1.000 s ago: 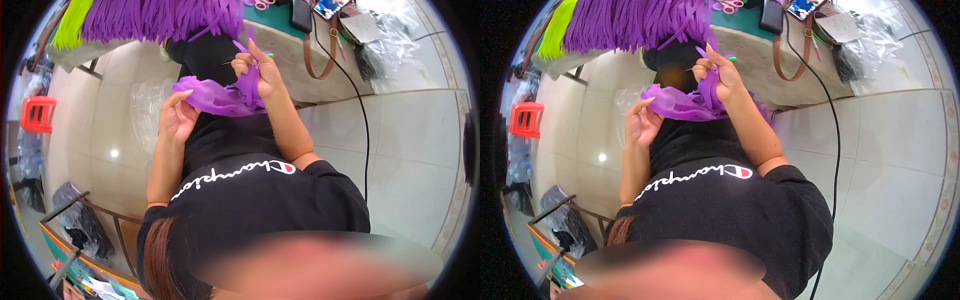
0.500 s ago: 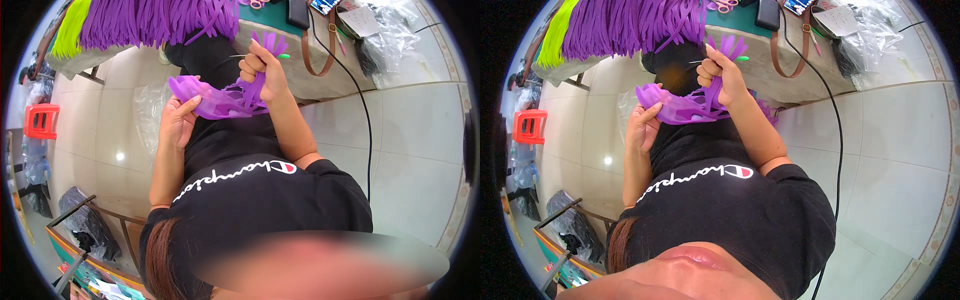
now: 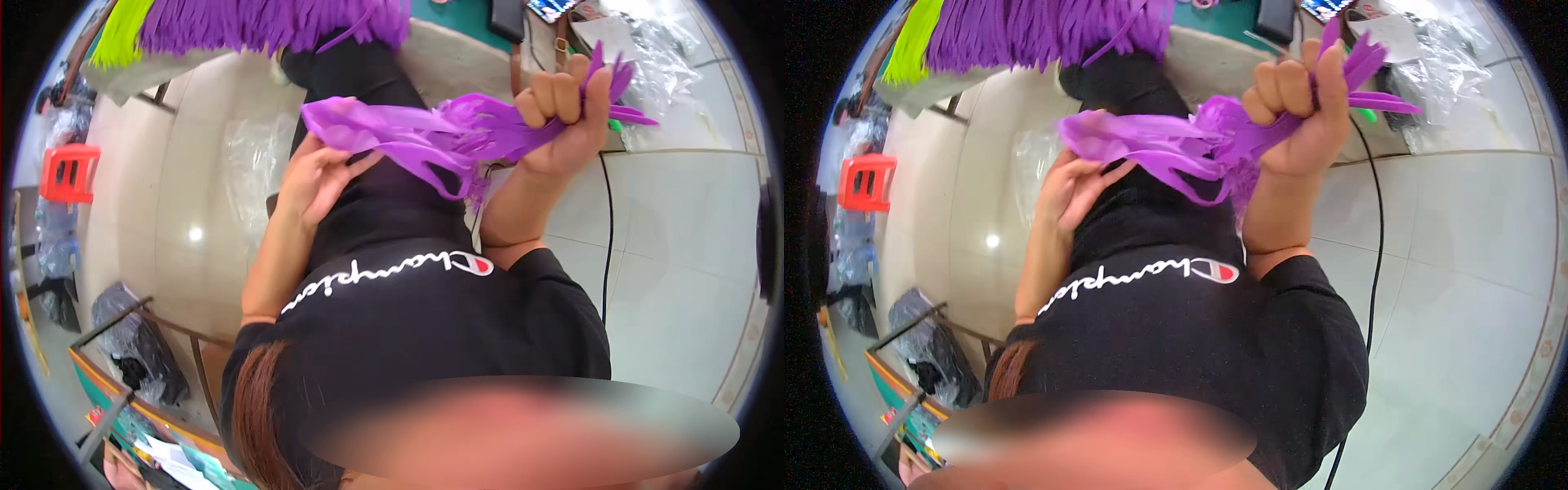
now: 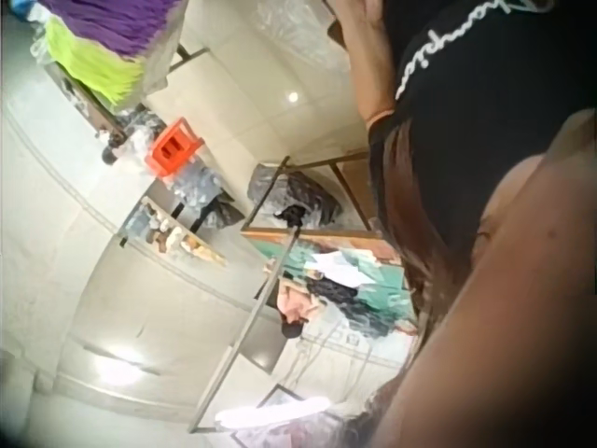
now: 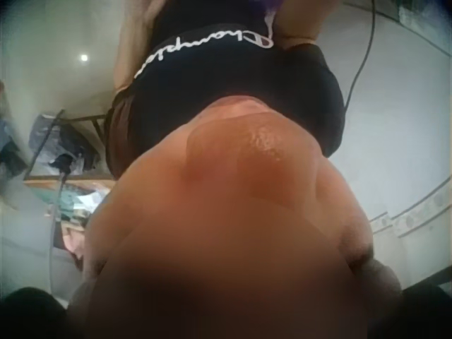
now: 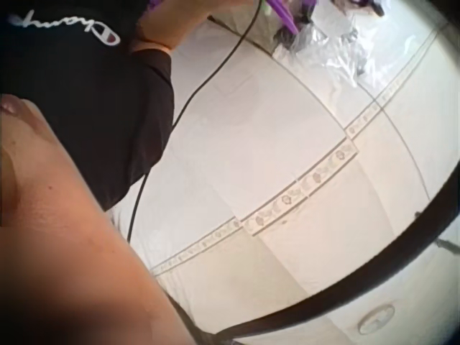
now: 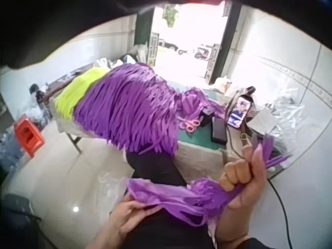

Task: Using a crochet-style hook to pull and knot purple fabric strips into a mesh base to create a shag texture.

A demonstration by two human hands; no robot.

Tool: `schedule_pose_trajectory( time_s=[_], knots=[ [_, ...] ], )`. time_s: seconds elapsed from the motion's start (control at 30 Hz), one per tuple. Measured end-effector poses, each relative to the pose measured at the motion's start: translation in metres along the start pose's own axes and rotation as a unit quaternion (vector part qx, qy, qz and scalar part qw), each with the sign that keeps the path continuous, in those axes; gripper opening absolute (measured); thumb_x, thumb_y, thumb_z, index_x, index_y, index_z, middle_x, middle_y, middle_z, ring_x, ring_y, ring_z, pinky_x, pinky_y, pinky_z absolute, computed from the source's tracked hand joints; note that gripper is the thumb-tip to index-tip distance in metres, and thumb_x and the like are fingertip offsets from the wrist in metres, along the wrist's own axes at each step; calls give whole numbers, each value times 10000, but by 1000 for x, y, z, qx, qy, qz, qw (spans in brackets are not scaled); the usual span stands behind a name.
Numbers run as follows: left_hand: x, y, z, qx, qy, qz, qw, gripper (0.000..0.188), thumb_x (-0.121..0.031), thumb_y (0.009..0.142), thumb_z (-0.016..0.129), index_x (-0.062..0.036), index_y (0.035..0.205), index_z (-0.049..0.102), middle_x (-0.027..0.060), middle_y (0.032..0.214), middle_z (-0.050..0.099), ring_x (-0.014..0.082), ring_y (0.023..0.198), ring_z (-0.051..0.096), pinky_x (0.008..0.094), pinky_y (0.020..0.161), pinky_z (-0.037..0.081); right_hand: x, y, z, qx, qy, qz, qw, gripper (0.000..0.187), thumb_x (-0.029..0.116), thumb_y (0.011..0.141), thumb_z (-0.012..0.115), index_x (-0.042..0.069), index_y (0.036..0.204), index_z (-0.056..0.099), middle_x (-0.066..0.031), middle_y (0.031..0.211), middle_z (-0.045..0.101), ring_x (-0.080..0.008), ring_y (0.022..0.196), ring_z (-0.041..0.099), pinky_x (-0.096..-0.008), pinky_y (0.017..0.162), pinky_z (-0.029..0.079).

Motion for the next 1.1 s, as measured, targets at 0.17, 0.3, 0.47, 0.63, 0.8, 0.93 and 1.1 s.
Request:
schedule_pose_trajectory(
  time_s=[0.17, 0.3, 0.47, 0.63, 0.8, 0.93, 1.1],
  knots=[
    [13, 2, -5, 64, -132, -116, 982, 412, -40, 834, 446, 5, 1243, 462, 165, 1214, 548, 283, 1127, 530, 460, 992, 379, -29, -3, -8, -6, -4, 71, 997, 368, 383, 987, 346, 159, 696, 343, 66, 516, 188, -82, 509, 181, -246, 435, 152],
    [4, -3, 0, 34, -71, -84, 993, 297, -131, 853, 478, 34, 1084, 564, 140, 1083, 625, 254, 1001, 602, 405, 950, 419, -58, -8, -13, 17, 17, 127, 992, 397, 449, 980, 306, 156, 713, 327, 67, 497, 216, -83, 505, 202, -244, 438, 164],
    [-6, -14, 12, 69, -109, -55, 990, 317, -177, 848, 557, 21, 1095, 560, 131, 1085, 619, 226, 982, 610, 392, 904, 459, -97, -27, -14, 47, 35, 191, 980, 380, 443, 978, 300, 166, 721, 331, 64, 489, 239, -85, 484, 207, -246, 426, 176],
    [-8, -16, 8, -44, 117, 61, 990, 238, -120, 843, 659, -4, 1042, 601, 83, 974, 648, 176, 878, 635, 332, 781, 523, -123, -50, -11, 51, -34, 224, 973, 368, 405, 982, 308, 149, 719, 323, 56, 482, 249, -87, 451, 207, -243, 412, 192],
    [-10, -17, 8, -73, 113, 90, 987, 202, -74, 831, 668, -8, 1015, 616, 72, 933, 654, 165, 831, 637, 314, 746, 528, -136, -56, -13, 39, -78, 231, 969, 367, 365, 996, 281, 136, 710, 309, 41, 491, 248, -88, 457, 220, -246, 418, 200],
    [-11, -17, 5, -89, 120, 109, 983, 205, -76, 819, 684, -4, 1000, 620, 67, 929, 655, 152, 815, 634, 300, 731, 524, -136, -54, -13, 34, -73, 220, 972, 368, 361, 997, 276, 132, 712, 316, 38, 492, 248, -90, 454, 223, -246, 418, 201],
    [-12, -18, 5, -100, 149, 134, 975, 188, -78, 812, 694, -1, 971, 631, 60, 896, 659, 134, 795, 628, 277, 713, 513, -135, -54, -13, 29, -113, 220, 969, 357, 347, 979, 371, 105, 717, 383, 24, 497, 304, -83, 462, 291, -242, 431, 237]
  ],
)
Point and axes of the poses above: each hand's wrist, its own y-axis towards the middle knuckle, its own z-axis out of the palm, x = y × z, the point moved 7 cm from there along y, towards the middle knuckle
